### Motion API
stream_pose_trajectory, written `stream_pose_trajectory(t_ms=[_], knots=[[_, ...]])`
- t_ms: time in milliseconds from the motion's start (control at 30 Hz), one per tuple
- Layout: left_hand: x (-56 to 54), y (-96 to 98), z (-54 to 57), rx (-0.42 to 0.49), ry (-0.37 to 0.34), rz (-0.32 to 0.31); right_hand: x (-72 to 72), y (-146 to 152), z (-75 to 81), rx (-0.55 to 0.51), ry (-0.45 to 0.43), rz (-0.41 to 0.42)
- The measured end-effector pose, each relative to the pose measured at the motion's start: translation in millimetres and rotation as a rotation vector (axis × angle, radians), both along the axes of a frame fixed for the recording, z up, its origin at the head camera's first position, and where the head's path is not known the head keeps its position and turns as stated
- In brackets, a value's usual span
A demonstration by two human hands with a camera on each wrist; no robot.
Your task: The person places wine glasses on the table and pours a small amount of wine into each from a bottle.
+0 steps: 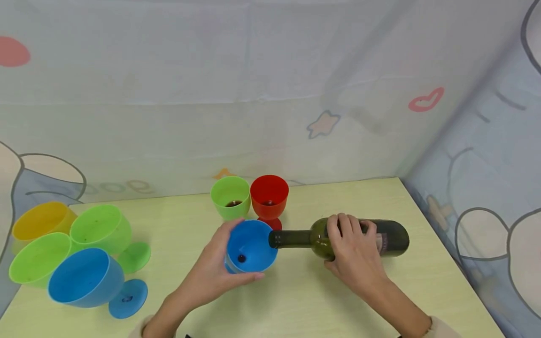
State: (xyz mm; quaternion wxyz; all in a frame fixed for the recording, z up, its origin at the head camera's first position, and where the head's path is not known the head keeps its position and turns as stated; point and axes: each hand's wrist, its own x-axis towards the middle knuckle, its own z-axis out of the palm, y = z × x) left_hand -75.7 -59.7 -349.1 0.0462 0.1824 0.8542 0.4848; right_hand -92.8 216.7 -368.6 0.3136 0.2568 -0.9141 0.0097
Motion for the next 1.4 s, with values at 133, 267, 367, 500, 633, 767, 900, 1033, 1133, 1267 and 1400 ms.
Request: stream_pose_trajectory(t_ms=[133, 267, 367, 500, 633, 767, 900, 1033, 1133, 1267, 1400], knots=[[-0.3, 0.0, -0.5, 0.002, 0.02, -0.012, -1.1, 1, 2.1, 0.053, 0.046, 0.008], [-0.6, 0.0, -0.8, -0.003, 0.02, -0.017, -3.0, 2, 3.9, 0.103, 0.081, 0.007], [-0.6, 0.1, -1.1, -0.003, 0.014, -0.016, -4.8, 1, 5.7, 0.115, 0.098, 0.009], [-0.7, 0.1, -1.7, -0.001, 0.018, -0.013, -5.9, -1, 8.7, 0.12, 0.107, 0.014], [-0.6, 0.1, -2.3, 0.011, 0.023, -0.01, -6.1, -2, 12.7, 0.143, 0.116, 0.028], [-0.2, -0.3, -1.7, 0.015, 0.017, -0.006, -6.6, -2, 18.5, 0.172, 0.13, 0.035], [0.4, -0.4, -0.1, 0.004, 0.01, 0.002, -7.8, -1, 24.2, 0.176, 0.141, 0.047], [1.3, -0.2, 1.5, 0.004, 0.009, 0.007, -8.6, -1, 28.6, 0.175, 0.163, 0.06], [1.7, -0.3, 1.9, 0.012, 0.008, 0.009, -8.7, -1, 31.1, 0.176, 0.174, 0.065], [1.7, -0.1, 1.5, 0.021, 0.008, 0.004, -8.1, 0, 33.3, 0.175, 0.173, 0.068], [1.7, 0.4, 1.5, 0.026, 0.016, -0.002, -7.6, 0, 34.6, 0.171, 0.18, 0.069]])
